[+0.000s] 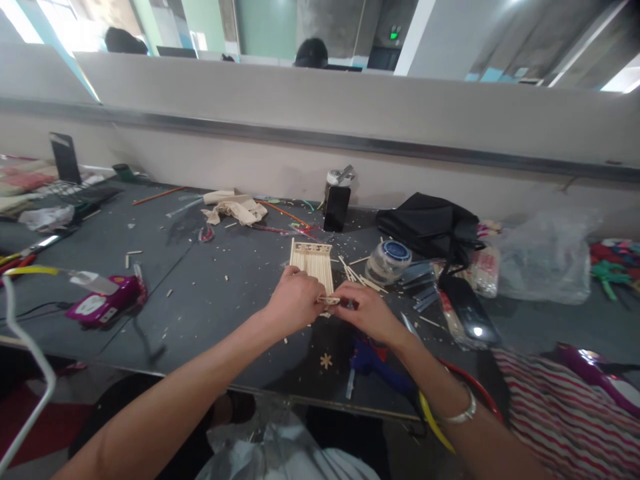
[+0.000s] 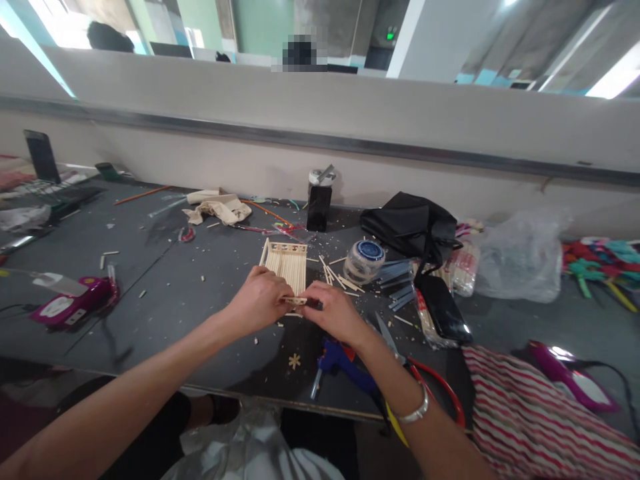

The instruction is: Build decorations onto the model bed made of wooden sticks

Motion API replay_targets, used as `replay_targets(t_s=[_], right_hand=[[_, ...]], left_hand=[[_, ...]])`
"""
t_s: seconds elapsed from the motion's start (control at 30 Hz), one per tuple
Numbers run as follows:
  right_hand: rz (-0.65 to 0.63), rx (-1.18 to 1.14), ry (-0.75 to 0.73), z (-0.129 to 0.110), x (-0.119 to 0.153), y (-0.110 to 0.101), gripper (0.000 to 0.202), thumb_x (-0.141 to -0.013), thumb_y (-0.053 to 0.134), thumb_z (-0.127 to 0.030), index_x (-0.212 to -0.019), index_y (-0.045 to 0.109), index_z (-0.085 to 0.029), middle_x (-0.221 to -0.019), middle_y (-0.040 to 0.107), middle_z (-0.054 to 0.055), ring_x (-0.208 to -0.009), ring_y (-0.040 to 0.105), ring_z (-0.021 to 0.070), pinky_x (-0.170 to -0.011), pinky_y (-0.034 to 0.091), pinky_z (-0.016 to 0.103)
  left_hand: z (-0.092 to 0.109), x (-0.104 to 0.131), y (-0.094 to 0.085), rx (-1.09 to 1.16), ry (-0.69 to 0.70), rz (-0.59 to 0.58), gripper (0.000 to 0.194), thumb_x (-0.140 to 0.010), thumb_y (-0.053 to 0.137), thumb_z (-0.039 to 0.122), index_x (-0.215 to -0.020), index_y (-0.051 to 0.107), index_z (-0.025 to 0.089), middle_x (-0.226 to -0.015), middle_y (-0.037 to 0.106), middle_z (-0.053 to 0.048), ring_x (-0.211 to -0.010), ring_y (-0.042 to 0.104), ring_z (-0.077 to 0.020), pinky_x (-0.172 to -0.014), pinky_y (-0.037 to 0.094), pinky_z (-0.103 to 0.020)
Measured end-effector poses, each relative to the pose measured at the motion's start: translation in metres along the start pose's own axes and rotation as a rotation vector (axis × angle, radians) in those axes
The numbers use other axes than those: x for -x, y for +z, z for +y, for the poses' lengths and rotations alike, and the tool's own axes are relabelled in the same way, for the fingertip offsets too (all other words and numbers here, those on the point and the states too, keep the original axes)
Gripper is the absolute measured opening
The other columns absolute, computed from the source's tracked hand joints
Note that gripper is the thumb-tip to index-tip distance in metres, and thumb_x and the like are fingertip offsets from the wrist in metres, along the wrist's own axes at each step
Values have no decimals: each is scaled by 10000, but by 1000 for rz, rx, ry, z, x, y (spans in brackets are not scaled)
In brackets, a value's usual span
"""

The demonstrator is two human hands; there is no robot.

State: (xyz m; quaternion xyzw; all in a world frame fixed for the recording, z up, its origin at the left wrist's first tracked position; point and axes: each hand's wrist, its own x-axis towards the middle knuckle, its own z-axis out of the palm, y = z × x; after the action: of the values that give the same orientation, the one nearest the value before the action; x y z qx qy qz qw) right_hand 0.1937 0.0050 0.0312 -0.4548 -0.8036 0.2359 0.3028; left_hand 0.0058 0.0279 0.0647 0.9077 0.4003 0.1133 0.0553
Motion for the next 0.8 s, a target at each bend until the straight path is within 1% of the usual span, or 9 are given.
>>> replay_targets(t_s=[0.17, 0.37, 0.47, 0.53, 0.6, 0.67, 0.73, 0.77, 0.8], right_hand=[[7, 9, -7, 0, -1, 3, 92, -847, 616, -207, -816, 702, -198, -788, 632, 14, -736, 583, 143, -651, 418, 245], [-2, 19, -19, 0, -2, 4, 106, -854, 610, -202, -800, 700, -194, -774, 624, 14, -742, 581, 146, -660, 412, 247], [-14, 20, -3, 1, 0, 2, 91, -830, 646, -237, -891, 713, -218, -811, 634, 9, -734, 580, 144, -660, 421, 251], [-7, 19, 21, 2, 4, -2, 222, -783, 701, -260, -1003, 696, -234, -847, 633, 4, -727, 577, 142, -659, 431, 255], [15, 20, 52, 3, 10, -5, 304, -752, 727, -264, -1051, 677, -240, -859, 625, 1, -721, 574, 142, -659, 439, 261], [45, 20, 82, 3, 15, -8, 270, -758, 712, -257, -1026, 680, -241, -857, 625, 2, -713, 574, 141, -655, 445, 265], [76, 17, 109, 3, 20, -9, 233, -767, 695, -251, -999, 684, -239, -858, 632, 5, -697, 576, 138, -640, 450, 264], [90, 13, 119, 3, 21, -8, 225, -769, 689, -248, -993, 684, -236, -857, 635, 7, -691, 579, 136, -630, 451, 260], [103, 8, 128, 2, 21, -6, 215, -771, 685, -246, -985, 684, -232, -848, 636, 7, -684, 581, 135, -616, 452, 256]], left_hand=[[1, -2, 2, -19, -22, -8, 155, -759, 577, 179, -666, 698, 149, -727, 721, -95, -756, 642, -231, -796, 349, -389], [2, -2, 4, -25, -22, -6, 160, -769, 574, 180, -680, 702, 143, -739, 723, -103, -767, 645, -239, -811, 355, -402], [-1, -1, 2, 7, -1, -19, 132, -772, 582, 172, -731, 707, 157, -762, 717, -81, -799, 641, -232, -838, 359, -406], [-4, 2, -5, 60, 38, 5, 129, -768, 601, 168, -843, 706, 172, -832, 714, -62, -861, 634, -228, -880, 357, -412], [-8, 11, -15, 114, 86, 85, 231, -763, 633, 177, -990, 674, 180, -939, 699, -55, -948, 613, -224, -932, 348, -415], [-10, 26, -24, 155, 84, 235, 283, -783, 642, 208, -1066, 639, 195, -1009, 680, -53, -999, 587, -219, -948, 356, -409], [-8, 46, -26, 184, -18, 412, 188, -826, 609, 213, -1009, 649, 194, -967, 683, -50, -947, 595, -208, -886, 398, -388], [-6, 58, -22, 206, -92, 501, 111, -849, 578, 208, -921, 661, 191, -886, 686, -40, -866, 603, -191, -841, 418, -368], [-3, 69, -14, 237, -159, 557, 114, -867, 553, 209, -841, 663, 190, -811, 679, -31, -794, 602, -175, -802, 432, -351]])
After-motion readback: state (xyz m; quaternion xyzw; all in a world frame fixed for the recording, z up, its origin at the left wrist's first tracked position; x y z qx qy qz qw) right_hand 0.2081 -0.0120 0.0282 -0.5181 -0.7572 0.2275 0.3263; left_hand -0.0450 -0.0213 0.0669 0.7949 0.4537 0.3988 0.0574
